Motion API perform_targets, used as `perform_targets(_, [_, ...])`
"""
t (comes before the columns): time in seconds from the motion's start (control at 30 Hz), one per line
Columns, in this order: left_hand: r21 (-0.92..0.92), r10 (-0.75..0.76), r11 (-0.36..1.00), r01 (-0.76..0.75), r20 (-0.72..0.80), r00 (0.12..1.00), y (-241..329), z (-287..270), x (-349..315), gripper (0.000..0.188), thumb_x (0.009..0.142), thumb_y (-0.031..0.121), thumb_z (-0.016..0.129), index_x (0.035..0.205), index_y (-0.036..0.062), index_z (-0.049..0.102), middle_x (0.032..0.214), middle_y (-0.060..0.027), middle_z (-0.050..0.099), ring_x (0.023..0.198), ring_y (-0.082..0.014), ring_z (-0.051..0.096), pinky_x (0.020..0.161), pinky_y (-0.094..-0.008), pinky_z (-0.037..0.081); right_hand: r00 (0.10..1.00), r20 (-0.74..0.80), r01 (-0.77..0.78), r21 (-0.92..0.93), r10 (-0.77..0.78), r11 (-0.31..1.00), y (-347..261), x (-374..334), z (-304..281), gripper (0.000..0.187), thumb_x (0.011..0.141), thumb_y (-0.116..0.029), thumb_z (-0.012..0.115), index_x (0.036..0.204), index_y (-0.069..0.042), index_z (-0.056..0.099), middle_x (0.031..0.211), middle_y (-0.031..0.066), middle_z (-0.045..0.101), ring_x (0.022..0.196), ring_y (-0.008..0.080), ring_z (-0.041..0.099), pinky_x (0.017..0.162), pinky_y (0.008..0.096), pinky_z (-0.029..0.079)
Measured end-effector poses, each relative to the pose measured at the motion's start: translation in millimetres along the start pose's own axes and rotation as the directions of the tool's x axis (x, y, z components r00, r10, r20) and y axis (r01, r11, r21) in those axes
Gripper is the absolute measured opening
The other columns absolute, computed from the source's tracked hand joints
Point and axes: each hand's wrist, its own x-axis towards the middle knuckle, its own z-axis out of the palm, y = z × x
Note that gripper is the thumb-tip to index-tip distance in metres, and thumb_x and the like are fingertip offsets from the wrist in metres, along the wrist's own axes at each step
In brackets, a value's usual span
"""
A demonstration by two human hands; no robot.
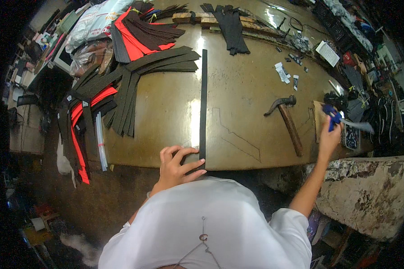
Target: The person assembles a strap by applying hot glue to black fabric strips and attaching small white labels. They repeatedly pick up strips, apply glue, press the label, and place the finished piece aside.
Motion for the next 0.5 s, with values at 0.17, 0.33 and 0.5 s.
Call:
perform_targets(0.17, [-0.04,-0.016,0.999,0.016,0.004,1.0,-1.2,-0.7,1.5,0.028,0.067,0.034,0.085,0.092,0.0245,0.076,0.115,0.006,0.063,0.108,-0.026,0.049,0.092,-0.045,0.037,0.749,0.625,-0.275,0.595,-0.22,0.755,-141.3,-72.8,24.4,0.045,0.088,-0.028,0.074,0.122,-0.01,0.051,0.093,0.0034,0.066,0.079,0.0124,0.065,0.069,0.0266,0.053])
perform_targets(0.33, [-0.046,-0.02,0.999,0.02,0.014,1.0,-2.4,-0.5,2.0,0.029,0.066,0.034,0.085,0.091,0.0253,0.075,0.112,0.0063,0.063,0.108,-0.0241,0.052,0.091,-0.0432,0.038,0.532,0.637,0.232,0.524,-0.558,0.82,-207.5,-88.9,48.9,0.048,0.085,-0.028,0.075,0.12,-0.007,0.049,0.096,0.017,0.069,0.085,0.0315,0.071,0.075,0.0361,0.054])
perform_targets(0.5, [-0.047,-0.025,0.999,0.026,0.02,0.999,-3.9,1.9,1.1,0.029,0.066,0.036,0.084,0.092,0.0263,0.075,0.11,0.0068,0.063,0.106,-0.0218,0.054,0.088,-0.0409,0.038,0.454,0.684,0.247,0.519,-0.571,0.818,-207.0,-83.3,57.9,0.048,0.085,-0.028,0.075,0.118,-0.005,0.049,0.09,0.0188,0.069,0.081,0.0364,0.07,0.07,0.0395,0.054])
